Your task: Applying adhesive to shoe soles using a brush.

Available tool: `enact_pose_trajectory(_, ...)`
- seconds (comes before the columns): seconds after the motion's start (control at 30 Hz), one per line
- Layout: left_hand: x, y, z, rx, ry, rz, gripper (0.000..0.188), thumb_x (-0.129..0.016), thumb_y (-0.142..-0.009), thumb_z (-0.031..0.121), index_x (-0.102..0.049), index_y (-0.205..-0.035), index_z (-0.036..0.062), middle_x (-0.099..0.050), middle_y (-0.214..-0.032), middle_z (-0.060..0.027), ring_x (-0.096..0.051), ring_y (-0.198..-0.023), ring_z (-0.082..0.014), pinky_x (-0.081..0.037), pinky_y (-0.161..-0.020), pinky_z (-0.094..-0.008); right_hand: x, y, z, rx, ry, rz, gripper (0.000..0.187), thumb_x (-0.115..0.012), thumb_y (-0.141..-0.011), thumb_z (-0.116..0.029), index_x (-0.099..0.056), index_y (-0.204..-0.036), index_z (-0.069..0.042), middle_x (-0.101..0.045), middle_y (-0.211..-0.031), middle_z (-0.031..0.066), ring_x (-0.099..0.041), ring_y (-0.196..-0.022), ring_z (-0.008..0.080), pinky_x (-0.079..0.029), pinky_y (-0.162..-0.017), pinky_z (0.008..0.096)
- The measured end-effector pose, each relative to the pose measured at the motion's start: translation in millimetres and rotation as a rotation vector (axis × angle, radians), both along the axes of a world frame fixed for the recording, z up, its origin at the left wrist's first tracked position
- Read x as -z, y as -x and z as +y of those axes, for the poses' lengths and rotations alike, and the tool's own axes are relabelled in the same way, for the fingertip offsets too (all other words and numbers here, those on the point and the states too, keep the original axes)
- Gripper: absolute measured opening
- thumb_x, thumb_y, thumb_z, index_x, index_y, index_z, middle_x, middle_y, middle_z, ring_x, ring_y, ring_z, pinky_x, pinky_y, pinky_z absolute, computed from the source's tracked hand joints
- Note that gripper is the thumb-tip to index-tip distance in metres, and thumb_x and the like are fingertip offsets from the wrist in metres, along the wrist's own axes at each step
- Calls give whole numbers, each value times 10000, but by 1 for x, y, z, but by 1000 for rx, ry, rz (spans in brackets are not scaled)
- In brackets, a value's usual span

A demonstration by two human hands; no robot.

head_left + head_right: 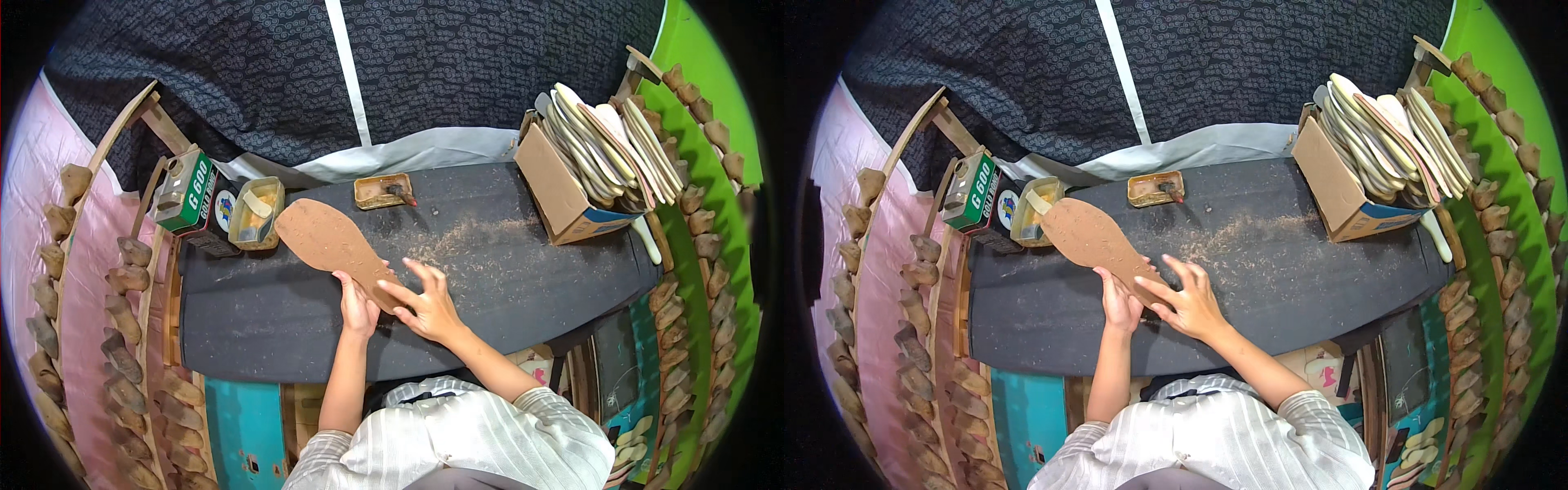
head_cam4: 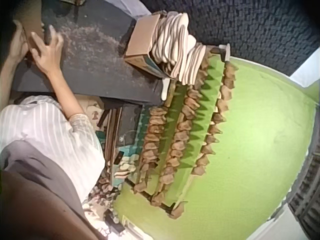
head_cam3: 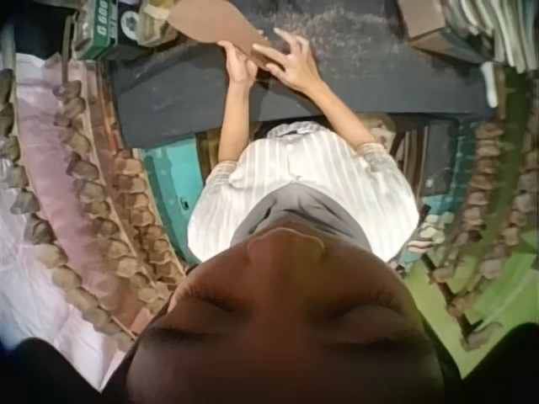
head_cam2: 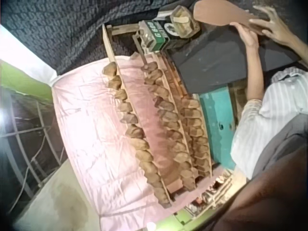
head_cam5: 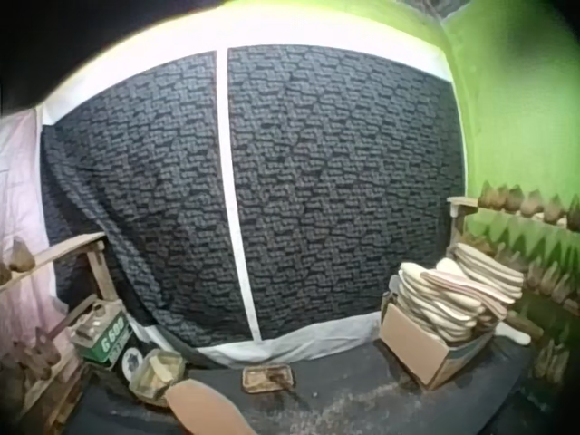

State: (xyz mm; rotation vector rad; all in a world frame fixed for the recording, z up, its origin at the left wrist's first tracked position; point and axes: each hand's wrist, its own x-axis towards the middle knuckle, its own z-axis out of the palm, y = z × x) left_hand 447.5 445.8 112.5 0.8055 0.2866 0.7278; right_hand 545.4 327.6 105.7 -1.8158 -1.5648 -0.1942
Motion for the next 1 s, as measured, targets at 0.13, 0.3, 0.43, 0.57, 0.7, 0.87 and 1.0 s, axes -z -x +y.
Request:
enact_pose_trajectory(0.13,7,-17,12,-67,112,-43,713,-192,-902,621,-444,-1213,30,-555,-1108,-120,-547,-1000,-235,-433,-898,-370,-3,-13,14,178,96,76,569,-510,-860,-441,-376,-1376,-243,-305,-1380,185,-327,-1157,403,-272,-1006,486)
enact_pose_trajectory(0.3,22,-27,32,16,47,-77,691,-187,-912,610,-478,-1181,44,-577,-1044,-127,-575,-945,-249,-464,-866,-386,-5,-34,22,181,-78,208,571,-516,-868,-399,-371,-1375,-182,-300,-1361,216,-325,-1162,405,-271,-1004,495)
enact_pose_trajectory(0.43,33,-32,39,11,92,-81,695,-190,-911,613,-477,-1182,40,-584,-1030,-129,-582,-931,-251,-471,-855,-389,3,-37,34,40,-58,146,524,-531,-858,-402,-424,-1345,-239,-330,-1346,210,-338,-1164,394,-260,-1012,500)
enact_pose_trajectory(0.57,40,-26,40,35,87,-35,682,-185,-921,597,-452,-1217,43,-581,-1056,-127,-578,-948,-248,-467,-862,-385,8,-28,44,-115,29,-88,482,-538,-845,-437,-448,-1314,-370,-345,-1371,130,-327,-1202,373,-197,-1046,534)
enact_pose_trajectory(0.7,35,-29,40,-183,274,8,690,-178,-925,591,-419,-1252,34,-568,-1079,-122,-561,-979,-229,-450,-879,-368,22,-33,50,64,165,-98,574,-519,-846,-467,-362,-1378,-319,-284,-1420,141,-308,-1208,386,-179,-1048,553)
enact_pose_trajectory(0.87,48,-19,49,93,40,-157,691,-179,-931,582,-403,-1282,31,-526,-1196,-124,-511,-1094,-226,-403,-950,-359,28,-37,51,17,-57,111,509,-510,-848,-462,-427,-1333,-336,-275,-1406,199,-316,-1190,388,-196,-1044,549)
enact_pose_trajectory(1.0,36,-29,37,-216,221,94,698,-165,-927,590,-468,-1203,25,-562,-1129,-120,-553,-1013,-226,-428,-913,-368,26,-27,52,-83,27,-84,417,-515,-846,-437,-515,-1257,-364,-335,-1391,133,-336,-1192,367,-208,-1041,554)
